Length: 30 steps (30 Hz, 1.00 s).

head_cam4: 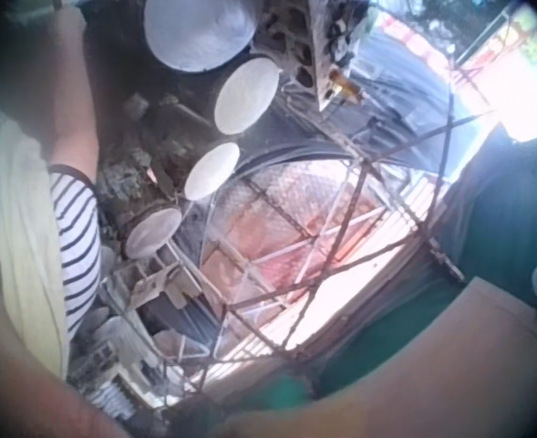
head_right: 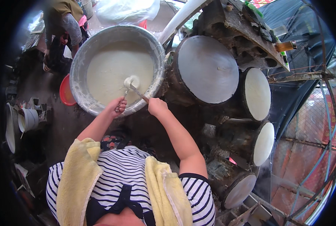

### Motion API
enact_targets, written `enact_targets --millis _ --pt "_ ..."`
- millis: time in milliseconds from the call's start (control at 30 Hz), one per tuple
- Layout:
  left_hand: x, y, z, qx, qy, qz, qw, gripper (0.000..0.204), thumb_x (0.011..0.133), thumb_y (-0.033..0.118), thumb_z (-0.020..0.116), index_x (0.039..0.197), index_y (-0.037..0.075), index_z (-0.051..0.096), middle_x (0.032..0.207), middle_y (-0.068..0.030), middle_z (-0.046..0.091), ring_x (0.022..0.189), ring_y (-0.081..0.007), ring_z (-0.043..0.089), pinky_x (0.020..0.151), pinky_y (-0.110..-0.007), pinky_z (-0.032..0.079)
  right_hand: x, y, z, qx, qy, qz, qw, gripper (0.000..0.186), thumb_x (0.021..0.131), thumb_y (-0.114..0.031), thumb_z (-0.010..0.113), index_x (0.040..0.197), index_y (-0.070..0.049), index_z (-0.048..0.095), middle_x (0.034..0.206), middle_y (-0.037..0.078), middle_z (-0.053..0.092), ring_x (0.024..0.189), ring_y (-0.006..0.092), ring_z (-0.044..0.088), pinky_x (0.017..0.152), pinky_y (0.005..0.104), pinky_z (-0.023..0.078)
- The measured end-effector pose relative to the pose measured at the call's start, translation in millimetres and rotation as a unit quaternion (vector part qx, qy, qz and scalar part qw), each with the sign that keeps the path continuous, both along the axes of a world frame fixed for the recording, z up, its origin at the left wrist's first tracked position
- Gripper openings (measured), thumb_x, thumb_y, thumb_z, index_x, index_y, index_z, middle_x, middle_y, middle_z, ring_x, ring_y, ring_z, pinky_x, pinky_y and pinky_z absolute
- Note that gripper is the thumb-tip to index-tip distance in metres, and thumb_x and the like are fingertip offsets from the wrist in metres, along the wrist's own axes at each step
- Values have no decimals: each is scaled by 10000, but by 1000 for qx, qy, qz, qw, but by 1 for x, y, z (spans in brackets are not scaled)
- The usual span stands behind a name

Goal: The person ladles batter onto multiple hot griddles, spreads it into thin circles, and flips the crepes as they cook. Finished crepes are removed and stacked on a tray while new batter is continuously applied to the griddles.

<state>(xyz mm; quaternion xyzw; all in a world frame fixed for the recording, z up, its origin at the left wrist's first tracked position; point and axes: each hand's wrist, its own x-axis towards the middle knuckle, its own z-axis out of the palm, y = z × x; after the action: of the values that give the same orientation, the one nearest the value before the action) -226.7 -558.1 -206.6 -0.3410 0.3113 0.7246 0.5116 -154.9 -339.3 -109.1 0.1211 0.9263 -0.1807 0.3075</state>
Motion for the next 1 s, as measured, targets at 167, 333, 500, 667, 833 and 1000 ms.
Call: enact_targets --millis 167,333,500,667,833,1000 --pt "14 -7 97 137 81 46 986 237 986 233 384 981 4 449 661 24 416 415 -18 316 313 -160 258 22 32 96 47 113 73 990 185 875 -133 435 936 -50 589 879 192 656 846 360 644 753 468 510" --pt "35 -13 246 107 278 73 952 308 981 227 398 1156 -24 430 722 8 437 423 -30 351 308 -175 275 33 49 220 119 265 118 950 191 872 -117 447 990 -61 587 787 188 643 714 350 648 602 427 515" --pt "66 -35 306 39 415 84 905 348 967 263 429 1195 1 445 717 3 452 442 -44 386 319 -183 282 56 63 242 169 561 140 798 318 841 -117 578 1149 -193 602 632 75 520 540 267 572 515 394 469" --pt "51 -51 256 22 311 36 949 330 959 253 445 1181 8 451 716 1 465 449 -49 396 318 -183 279 95 109 154 204 572 142 782 382 804 -100 629 1167 -219 618 650 39 473 511 216 523 484 353 455" --pt "56 -41 245 8 238 -111 965 278 964 238 431 1124 24 509 611 28 431 387 -40 350 298 -181 274 156 91 108 48 630 -95 769 298 845 -67 579 1140 -102 600 775 96 596 627 267 603 542 373 489" --pt "82 9 324 -105 289 -316 897 326 948 244 457 1163 5 513 611 18 457 382 -48 356 310 -188 263 234 44 61 -149 548 -437 697 216 899 -125 528 1088 -22 507 699 151 603 602 279 623 522 355 487"
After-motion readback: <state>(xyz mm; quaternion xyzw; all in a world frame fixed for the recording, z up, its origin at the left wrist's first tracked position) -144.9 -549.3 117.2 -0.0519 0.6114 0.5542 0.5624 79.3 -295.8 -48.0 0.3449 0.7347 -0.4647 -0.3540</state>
